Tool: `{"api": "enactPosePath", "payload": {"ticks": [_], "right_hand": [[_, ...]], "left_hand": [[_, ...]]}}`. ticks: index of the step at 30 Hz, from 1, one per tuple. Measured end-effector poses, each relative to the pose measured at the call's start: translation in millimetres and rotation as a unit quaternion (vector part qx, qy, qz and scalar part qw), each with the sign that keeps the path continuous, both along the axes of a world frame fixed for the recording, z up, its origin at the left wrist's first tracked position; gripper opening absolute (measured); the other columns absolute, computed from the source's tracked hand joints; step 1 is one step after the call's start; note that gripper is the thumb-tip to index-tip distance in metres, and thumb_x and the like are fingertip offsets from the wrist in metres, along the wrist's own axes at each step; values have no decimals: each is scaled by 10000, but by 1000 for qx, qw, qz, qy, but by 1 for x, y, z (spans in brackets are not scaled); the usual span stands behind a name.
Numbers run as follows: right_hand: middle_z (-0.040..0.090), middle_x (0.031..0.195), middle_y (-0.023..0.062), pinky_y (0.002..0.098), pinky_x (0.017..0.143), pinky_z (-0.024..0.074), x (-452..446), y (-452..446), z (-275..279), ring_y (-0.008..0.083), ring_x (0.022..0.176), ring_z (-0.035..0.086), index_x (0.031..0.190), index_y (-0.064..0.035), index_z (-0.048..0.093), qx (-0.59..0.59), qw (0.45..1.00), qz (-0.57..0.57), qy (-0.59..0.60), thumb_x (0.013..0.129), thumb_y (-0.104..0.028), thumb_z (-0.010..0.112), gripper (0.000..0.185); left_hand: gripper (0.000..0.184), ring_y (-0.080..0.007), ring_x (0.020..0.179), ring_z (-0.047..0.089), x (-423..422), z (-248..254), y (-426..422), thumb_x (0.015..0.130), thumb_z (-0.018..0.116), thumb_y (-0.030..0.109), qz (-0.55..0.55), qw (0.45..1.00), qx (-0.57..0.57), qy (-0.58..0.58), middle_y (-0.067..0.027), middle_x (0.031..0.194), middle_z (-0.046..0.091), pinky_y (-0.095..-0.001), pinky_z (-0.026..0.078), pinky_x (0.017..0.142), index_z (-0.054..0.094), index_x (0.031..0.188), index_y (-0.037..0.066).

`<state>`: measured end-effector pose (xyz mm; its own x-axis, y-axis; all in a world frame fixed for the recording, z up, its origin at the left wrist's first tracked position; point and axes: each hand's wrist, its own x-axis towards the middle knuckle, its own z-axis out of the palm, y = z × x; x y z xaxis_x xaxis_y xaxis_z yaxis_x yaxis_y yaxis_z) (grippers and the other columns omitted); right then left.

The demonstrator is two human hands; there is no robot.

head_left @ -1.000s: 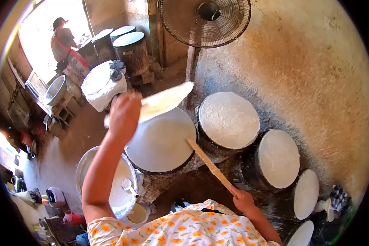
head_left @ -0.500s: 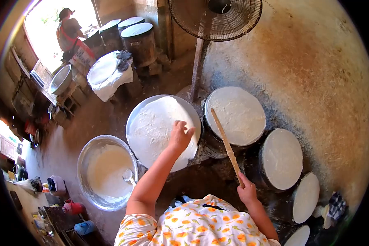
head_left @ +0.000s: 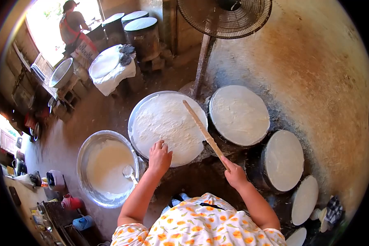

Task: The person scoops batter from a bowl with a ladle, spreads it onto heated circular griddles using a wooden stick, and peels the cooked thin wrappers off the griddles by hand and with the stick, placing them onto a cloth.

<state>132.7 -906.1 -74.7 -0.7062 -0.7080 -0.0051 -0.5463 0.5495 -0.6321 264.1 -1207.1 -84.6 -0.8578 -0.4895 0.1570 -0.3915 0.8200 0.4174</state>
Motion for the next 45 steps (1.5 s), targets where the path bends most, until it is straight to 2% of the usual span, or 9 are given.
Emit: {"api": "enactPosePath", "payload": {"ticks": [8, 11, 13, 18, 21, 26, 30, 32, 45], "right_hand": [[627, 953, 203, 456, 726, 494, -18, -67, -12, 392, 836, 601, 1366, -294, 426, -22, 999, 47, 4, 782, -41, 512, 642], [625, 884, 200, 459, 698, 505, -20, -81, -26, 389, 787, 616, 1382, -340, 392, 19, 996, 72, 41, 818, -38, 480, 645], [617, 814, 204, 461, 665, 518, -15, -86, -31, 377, 729, 635, 1404, -375, 340, 234, 967, 58, 77, 854, -28, 447, 659], [597, 737, 200, 476, 601, 514, -12, -68, -45, 367, 658, 629, 1425, -373, 286, 185, 966, 57, 168, 848, -39, 478, 694], [584, 689, 209, 481, 595, 514, -5, -50, -29, 369, 661, 634, 1438, -362, 256, 284, 951, 32, 122, 846, -25, 473, 715], [621, 841, 242, 479, 651, 507, 6, -21, -21, 406, 719, 619, 1419, -298, 336, 169, 985, 21, -17, 780, -8, 495, 719], [621, 834, 240, 476, 646, 504, 10, -36, -17, 406, 717, 618, 1402, -282, 373, 4, 999, 49, 21, 770, -25, 515, 697], [616, 788, 236, 460, 632, 512, 10, -59, -9, 377, 715, 635, 1421, -288, 331, 247, 964, 75, 58, 803, -21, 502, 694], [629, 819, 244, 497, 685, 505, -11, -117, -16, 395, 740, 635, 1459, -278, 222, 284, 956, 57, 44, 828, -15, 456, 723]], "left_hand": [[346, -316, 1117, 485, 12, -10, -7, 734, 682, 169, -13, 999, 38, -3, -120, 1183, 527, -423, 391, 925, 611, 1031, 4], [357, -296, 1115, 491, 12, -8, -9, 727, 685, 188, -17, 999, 26, -6, -105, 1180, 530, -418, 379, 939, 619, 1033, 16], [363, -291, 1110, 494, 14, -8, -8, 724, 686, 188, -18, 1000, 17, -11, -102, 1175, 531, -416, 374, 944, 620, 1039, 19], [324, -279, 1088, 503, 11, -7, -5, 718, 676, 165, 0, 1000, -4, -19, -87, 1162, 532, -418, 368, 927, 616, 1004, 26], [325, -272, 1088, 504, 10, -12, -3, 711, 675, 171, 7, 1000, -12, -6, -83, 1144, 536, -416, 368, 918, 617, 998, 30], [333, -267, 1098, 497, 9, -11, -6, 703, 676, 186, 3, 1000, 4, -13, -90, 1125, 541, -412, 357, 923, 626, 993, 29], [366, -261, 1102, 492, 9, -11, -9, 702, 678, 205, -7, 1000, 8, -18, -93, 1135, 538, -408, 344, 932, 628, 1013, 19], [362, -261, 1102, 491, 8, -10, -9, 702, 678, 206, -5, 1000, 10, -20, -93, 1133, 538, -409, 344, 931, 629, 1008, 18], [333, -284, 1105, 488, 8, -14, -5, 706, 689, 192, 4, 1000, -27, -15, -95, 1132, 530, -436, 321, 982, 631, 988, 25]]}}
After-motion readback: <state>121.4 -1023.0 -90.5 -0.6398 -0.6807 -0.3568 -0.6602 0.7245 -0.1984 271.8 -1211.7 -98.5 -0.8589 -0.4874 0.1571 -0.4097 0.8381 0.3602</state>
